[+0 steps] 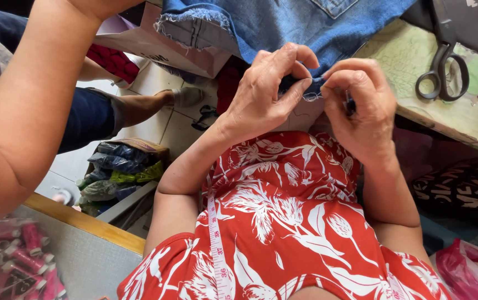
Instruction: Repairing or distressing a denim garment by manually picking at frayed edges and removing loose threads with a small tool.
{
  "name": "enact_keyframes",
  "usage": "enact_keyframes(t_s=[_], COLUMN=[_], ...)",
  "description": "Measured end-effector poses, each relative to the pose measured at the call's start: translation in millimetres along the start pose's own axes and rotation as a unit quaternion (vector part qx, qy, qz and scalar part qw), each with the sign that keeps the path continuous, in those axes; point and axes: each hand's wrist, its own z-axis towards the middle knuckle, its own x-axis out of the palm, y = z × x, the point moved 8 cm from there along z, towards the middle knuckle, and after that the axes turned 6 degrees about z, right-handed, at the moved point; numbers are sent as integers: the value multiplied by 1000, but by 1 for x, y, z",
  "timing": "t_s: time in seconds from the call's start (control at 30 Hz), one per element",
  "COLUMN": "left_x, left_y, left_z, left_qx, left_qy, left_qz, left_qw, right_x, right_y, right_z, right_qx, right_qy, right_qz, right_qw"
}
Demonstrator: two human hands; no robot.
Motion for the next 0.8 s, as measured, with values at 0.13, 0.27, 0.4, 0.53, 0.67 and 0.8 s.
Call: enact_keyframes(t_s=[0.13, 0.27, 0.4, 0.53, 0.67, 0.8], left_x=[-1, -2, -2, 2, 3, -14], left_y=[2, 0, 5, 11, 14, 26], left_z=[5, 13, 15, 16, 13, 13], left_qx=[-61, -43, -77, -81, -68, -52], left_qy=[44, 55, 71, 73, 73, 43], left_qz=[-33, -103, -166, -211, -277, -307], left_qw=[997, 992, 981, 971, 956, 949], right_x=[11, 15, 12, 11, 16, 11], right_y=[-10, -27, -22, -21, -7, -37], right_z=[3, 3, 7, 9, 4, -23], right_qx=[5, 65, 42, 18, -91, -62], right_qy=[-33, -66, -82, -33, 74, 122], right_qz=[132, 302, 287, 213, -3, -62], right_qw=[991, 949, 953, 976, 993, 989])
